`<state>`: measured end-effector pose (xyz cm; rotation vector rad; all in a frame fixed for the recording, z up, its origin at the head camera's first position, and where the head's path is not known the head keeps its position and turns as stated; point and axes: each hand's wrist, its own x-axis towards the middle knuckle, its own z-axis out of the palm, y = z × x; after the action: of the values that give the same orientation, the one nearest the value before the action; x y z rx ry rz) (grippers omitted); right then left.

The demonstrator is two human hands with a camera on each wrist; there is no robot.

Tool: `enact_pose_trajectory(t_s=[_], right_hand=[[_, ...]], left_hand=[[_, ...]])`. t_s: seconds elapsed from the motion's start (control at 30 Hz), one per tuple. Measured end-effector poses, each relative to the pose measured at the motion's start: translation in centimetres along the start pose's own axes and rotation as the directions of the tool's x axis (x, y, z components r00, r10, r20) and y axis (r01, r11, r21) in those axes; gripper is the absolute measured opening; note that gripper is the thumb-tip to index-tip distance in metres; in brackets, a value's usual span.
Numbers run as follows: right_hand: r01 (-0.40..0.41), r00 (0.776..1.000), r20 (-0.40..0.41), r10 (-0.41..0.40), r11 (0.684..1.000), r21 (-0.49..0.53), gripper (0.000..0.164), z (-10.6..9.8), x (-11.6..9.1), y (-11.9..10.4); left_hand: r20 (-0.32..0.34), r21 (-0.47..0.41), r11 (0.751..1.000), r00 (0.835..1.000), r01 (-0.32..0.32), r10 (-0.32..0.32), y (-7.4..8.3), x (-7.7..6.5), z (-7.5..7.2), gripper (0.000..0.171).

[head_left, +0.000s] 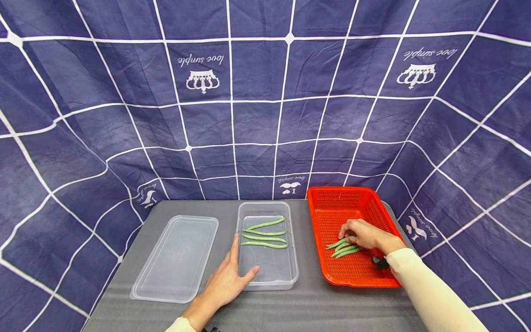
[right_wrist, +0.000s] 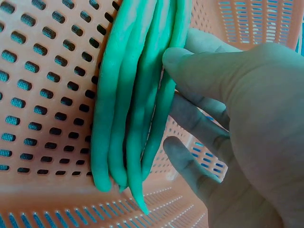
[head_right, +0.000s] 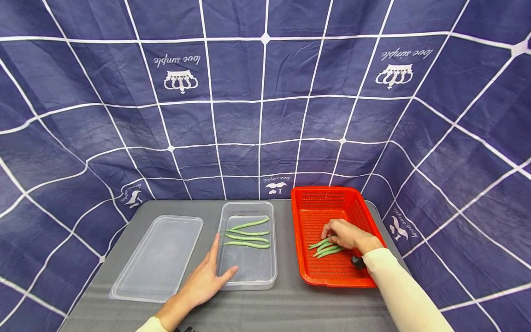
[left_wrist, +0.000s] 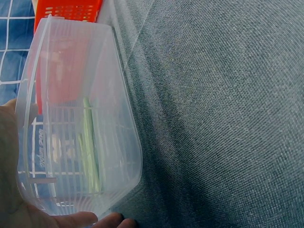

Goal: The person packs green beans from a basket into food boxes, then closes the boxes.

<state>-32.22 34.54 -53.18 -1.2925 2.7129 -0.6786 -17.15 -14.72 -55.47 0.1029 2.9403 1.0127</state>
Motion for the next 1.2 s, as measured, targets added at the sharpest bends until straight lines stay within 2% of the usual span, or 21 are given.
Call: enact_pose_trajectory(t_s=[0.07, 0.2, 0.3, 0.87, 1.2], right_hand=[[-0.012, 1.000, 0.003, 0.012, 1.000, 0.011, 0.023, 0.0, 0.0, 0.0], [-0.123, 0.992, 0.036, 0.123, 0.992, 0.008, 0.024, -0.2, 0.2, -0.8], [-0.160, 0.986, 0.049, 0.161, 0.987, -0.009, 0.023, -0.3, 0.4, -1.1], [-0.160, 0.987, 0.010, 0.160, 0.987, -0.035, 0.025, -0.9, 0.5, -1.7], [-0.118, 0.992, -0.036, 0.117, 0.992, -0.034, 0.028, -1.0, 0.5, -1.8]], left_hand=[[0.004, -0.001, 1.000, 1.000, 0.005, -0.005, 0.0, 0.0, 0.1, 0.122], [0.007, -0.003, 1.000, 1.000, 0.006, -0.006, 0.0, 0.0, 0.1, 0.123], [0.004, -0.003, 1.000, 1.000, 0.005, -0.005, 0.0, 0.1, 0.0, 0.123], [-0.009, 0.012, 1.000, 1.000, -0.008, 0.009, 0.3, -0.2, -0.3, 0.123], [-0.009, 0.014, 1.000, 1.000, -0.008, 0.008, 0.3, -0.3, -0.4, 0.122]])
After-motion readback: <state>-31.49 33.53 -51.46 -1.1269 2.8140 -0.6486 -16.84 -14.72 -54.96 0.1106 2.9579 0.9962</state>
